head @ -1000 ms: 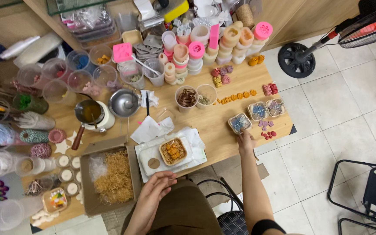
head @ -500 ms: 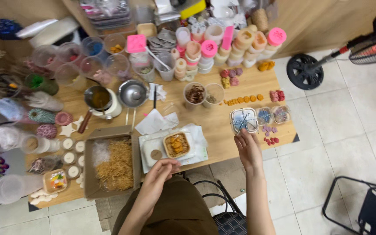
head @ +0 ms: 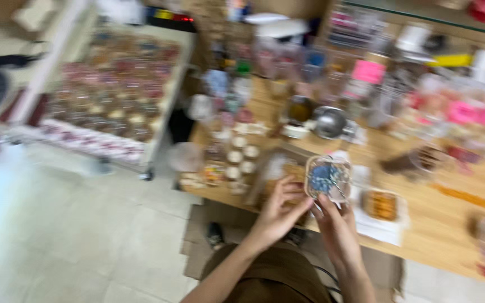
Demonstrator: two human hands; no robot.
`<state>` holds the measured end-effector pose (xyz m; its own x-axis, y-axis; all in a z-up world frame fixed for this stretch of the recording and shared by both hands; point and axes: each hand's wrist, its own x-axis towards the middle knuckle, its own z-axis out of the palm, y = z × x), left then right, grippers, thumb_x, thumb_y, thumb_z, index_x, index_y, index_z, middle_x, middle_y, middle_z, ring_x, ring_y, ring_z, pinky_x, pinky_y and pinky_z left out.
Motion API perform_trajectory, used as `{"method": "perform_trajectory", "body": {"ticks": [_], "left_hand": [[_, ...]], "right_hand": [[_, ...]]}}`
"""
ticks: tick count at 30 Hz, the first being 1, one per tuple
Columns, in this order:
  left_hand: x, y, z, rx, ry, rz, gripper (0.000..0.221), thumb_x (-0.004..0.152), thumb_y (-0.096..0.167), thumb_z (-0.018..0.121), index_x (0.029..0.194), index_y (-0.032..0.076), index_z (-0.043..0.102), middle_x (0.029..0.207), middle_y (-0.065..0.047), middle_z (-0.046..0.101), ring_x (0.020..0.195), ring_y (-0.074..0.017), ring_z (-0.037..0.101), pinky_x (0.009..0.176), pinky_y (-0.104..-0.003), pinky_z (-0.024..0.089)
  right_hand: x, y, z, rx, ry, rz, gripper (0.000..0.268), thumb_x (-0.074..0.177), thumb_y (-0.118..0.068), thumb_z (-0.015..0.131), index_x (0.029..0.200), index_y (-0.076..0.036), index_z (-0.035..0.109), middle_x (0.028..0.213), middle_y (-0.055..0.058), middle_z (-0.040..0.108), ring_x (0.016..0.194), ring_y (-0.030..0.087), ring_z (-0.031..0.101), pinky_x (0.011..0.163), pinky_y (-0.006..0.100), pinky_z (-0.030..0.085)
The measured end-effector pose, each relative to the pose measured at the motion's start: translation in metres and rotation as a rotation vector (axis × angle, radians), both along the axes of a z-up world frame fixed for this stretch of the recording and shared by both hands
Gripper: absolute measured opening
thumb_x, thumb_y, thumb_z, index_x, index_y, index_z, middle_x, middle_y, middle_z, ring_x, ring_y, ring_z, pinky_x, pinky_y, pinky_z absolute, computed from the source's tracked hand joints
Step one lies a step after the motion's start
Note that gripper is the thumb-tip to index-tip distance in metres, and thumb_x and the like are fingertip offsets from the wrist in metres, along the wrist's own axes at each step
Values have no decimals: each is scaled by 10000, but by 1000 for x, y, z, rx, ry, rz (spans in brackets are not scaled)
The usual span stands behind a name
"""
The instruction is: The person fills small containers with decorative wax materials by hand and organizes them into a storage tray alongside other prepared candle items.
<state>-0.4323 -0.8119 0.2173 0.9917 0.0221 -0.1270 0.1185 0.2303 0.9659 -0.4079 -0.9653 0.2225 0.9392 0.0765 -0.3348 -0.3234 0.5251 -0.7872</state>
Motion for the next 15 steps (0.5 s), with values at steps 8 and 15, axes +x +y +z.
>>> {"method": "perform_trajectory", "body": {"ticks": [8, 15], "left_hand": [[-71, 210, 2, -68, 17, 105, 594, 952, 256, 736, 1415, 14, 452, 1213, -131, 666, 1143, -190, 652, 955, -344, 566], [-86, 289, -3, -102, 45, 162, 554, 950, 256, 728, 1399, 18, 507, 1185, -107, 676, 1081, -178, 670, 938, -321, 550]], "right_hand": [[-61, 208, -2, -99, 135, 161, 439, 943, -52, 646, 1354, 37, 523, 1267, 122, 648, 1170, 222, 645, 1056, 415, 514], [-72, 279, -8, -102, 124, 299, 497, 903, -64, 657, 1371, 8, 507, 1263, 164, 669, 1152, 254, 670, 1040, 432, 534]]}}
